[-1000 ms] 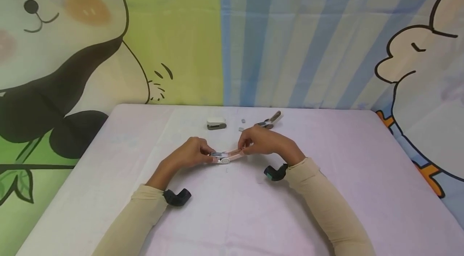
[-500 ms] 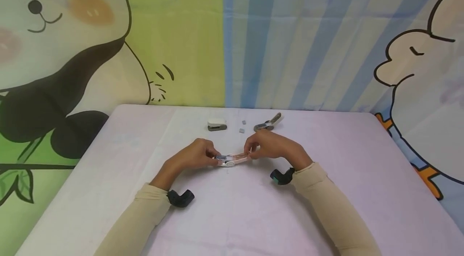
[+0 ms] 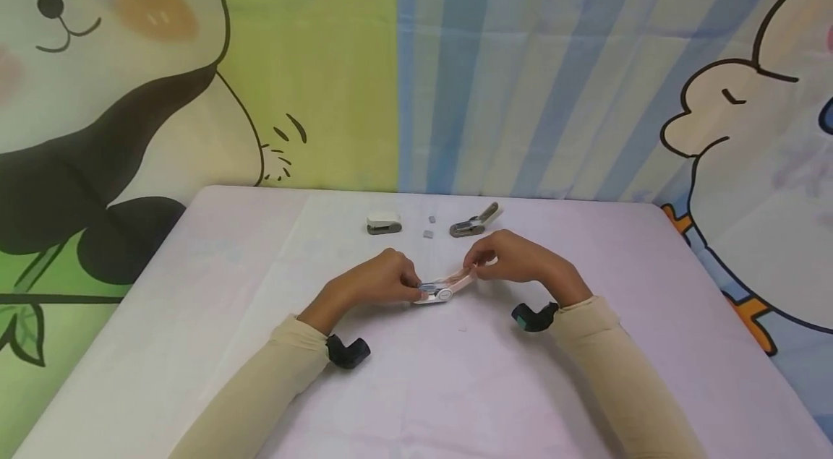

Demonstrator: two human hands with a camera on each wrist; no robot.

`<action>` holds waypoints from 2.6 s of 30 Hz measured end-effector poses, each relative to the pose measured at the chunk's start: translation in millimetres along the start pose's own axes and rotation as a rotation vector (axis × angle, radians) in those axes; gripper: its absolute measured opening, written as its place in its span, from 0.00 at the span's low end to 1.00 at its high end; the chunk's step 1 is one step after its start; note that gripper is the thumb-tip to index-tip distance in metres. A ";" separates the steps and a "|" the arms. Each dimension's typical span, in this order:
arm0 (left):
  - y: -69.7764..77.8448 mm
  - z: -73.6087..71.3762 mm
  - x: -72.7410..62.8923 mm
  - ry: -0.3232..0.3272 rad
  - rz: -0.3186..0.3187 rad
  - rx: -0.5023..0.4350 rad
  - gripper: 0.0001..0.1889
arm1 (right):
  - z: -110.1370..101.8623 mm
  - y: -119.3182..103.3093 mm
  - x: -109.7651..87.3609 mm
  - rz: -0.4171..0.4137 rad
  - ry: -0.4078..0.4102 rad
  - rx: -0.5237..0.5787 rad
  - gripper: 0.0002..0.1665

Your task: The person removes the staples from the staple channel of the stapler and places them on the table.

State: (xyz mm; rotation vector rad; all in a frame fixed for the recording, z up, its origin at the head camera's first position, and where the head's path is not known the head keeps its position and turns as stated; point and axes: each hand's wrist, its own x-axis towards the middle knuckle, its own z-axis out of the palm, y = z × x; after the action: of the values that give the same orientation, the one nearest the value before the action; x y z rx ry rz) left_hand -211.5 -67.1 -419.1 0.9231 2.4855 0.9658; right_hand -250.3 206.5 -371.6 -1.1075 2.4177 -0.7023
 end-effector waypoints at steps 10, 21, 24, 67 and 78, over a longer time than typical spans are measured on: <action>-0.6 6.1 35.7 -0.015 0.003 0.145 0.13 | -11.9 9.7 -10.7 0.010 0.164 -0.145 0.14; 15.7 19.3 77.7 0.155 -0.147 0.182 0.12 | -28.2 18.1 -10.6 0.020 0.291 -0.267 0.16; 19.5 21.7 83.1 0.159 -0.151 0.194 0.12 | -29.3 22.9 -13.2 0.045 0.286 -0.263 0.15; -13.9 -53.3 42.5 0.436 -0.290 0.235 0.27 | -6.6 -12.3 111.2 -0.011 0.212 -0.017 0.18; -58.0 -57.2 17.3 0.447 -0.360 0.205 0.42 | 9.1 -4.4 144.0 0.074 0.103 0.003 0.29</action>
State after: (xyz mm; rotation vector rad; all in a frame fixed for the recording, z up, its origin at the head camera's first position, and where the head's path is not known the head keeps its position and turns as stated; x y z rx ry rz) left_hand -279.0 -116.0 -418.9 0.3029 3.0265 0.8784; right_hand -331.1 89.4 -396.1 -0.9975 2.5283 -0.7557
